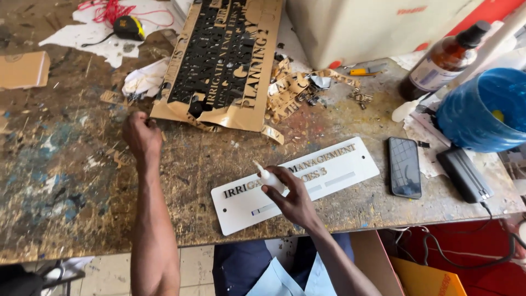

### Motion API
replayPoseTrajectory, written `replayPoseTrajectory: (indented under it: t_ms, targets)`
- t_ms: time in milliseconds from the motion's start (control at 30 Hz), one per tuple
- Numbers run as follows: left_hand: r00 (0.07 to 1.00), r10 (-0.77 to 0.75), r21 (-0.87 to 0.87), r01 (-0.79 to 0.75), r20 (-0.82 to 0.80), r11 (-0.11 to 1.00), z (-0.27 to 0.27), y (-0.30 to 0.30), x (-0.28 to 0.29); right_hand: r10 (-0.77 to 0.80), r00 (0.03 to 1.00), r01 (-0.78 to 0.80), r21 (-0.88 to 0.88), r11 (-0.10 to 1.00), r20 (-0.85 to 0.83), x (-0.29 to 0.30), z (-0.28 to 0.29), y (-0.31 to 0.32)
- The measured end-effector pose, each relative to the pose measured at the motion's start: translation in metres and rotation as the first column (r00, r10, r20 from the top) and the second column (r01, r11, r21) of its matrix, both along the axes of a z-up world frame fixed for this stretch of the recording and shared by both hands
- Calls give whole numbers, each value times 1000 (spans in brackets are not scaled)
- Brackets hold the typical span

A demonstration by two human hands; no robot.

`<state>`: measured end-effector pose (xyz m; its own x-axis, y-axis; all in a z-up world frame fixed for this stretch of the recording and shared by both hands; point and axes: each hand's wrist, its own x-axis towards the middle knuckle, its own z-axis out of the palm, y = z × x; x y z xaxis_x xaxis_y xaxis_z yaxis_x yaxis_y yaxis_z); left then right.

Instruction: Gluing individual letters onto a sign board at a sign shop.

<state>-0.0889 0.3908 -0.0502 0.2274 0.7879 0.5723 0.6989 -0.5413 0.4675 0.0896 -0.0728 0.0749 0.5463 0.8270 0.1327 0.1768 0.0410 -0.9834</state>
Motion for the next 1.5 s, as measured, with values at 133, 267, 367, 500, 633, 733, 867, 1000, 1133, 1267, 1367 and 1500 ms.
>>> replayPoseTrajectory:
  t_ms: [133, 267, 367, 500, 633, 733, 867, 1000, 1133, 1267, 1367, 1500]
  targets:
    - [990, 32, 1, -32, 141, 999, 39, -71, -10, 5, 999, -6, -46, 999, -38, -3, 1, -7]
    - [879, -50, -158, 141, 475, 977, 67, -161, -7, -17, 999, 16, -27, 999, -39, -10, 1, -3]
    - [751, -126, -306, 408, 648, 860, 83, -225, -7, -12, 999, 12, -3, 1000, -37, -15, -2, -5]
    - [535, -173, -342, 722, 827, 601, 101, -290, 9, -38, 999, 36, 86, 996, 22, -13, -2, -16]
    - [485, -159, -362, 799, 860, 480, 91, -329, 28, -112, 994, 110, 102, 989, 10, 2, -15, -37]
    - [458, -163, -377, 851, 874, 366, 89, -360, 42, -141, 984, 155, 140, 978, -106, 9, -14, -51]
    - [523, -367, -394, 841, 769, 372, 106, -392, 61, -245, 963, 259, 139, 956, -109, 17, -14, -66]
    - [576, -605, -387, 818, 550, 426, 112, -414, 80, -354, 935, 351, 141, 926, -1, 27, -20, -85]
    - [545, -728, -348, 835, 415, 427, 104, -430, 101, -446, 886, 424, 169, 890, 123, 53, -49, -102]
    - [521, -808, -200, 853, 274, 482, 105, -437, 126, -506, 830, 479, 166, 862, 233, 66, -55, -108]
    - [513, -828, -140, 859, 226, 493, 102, -440, 139, -531, 819, 508, 156, 847, 217, 66, -59, -110]
    - [487, -820, -129, 873, 300, 471, 98, -440, 145, -520, 836, 502, 142, 853, 171, 65, -61, -113]
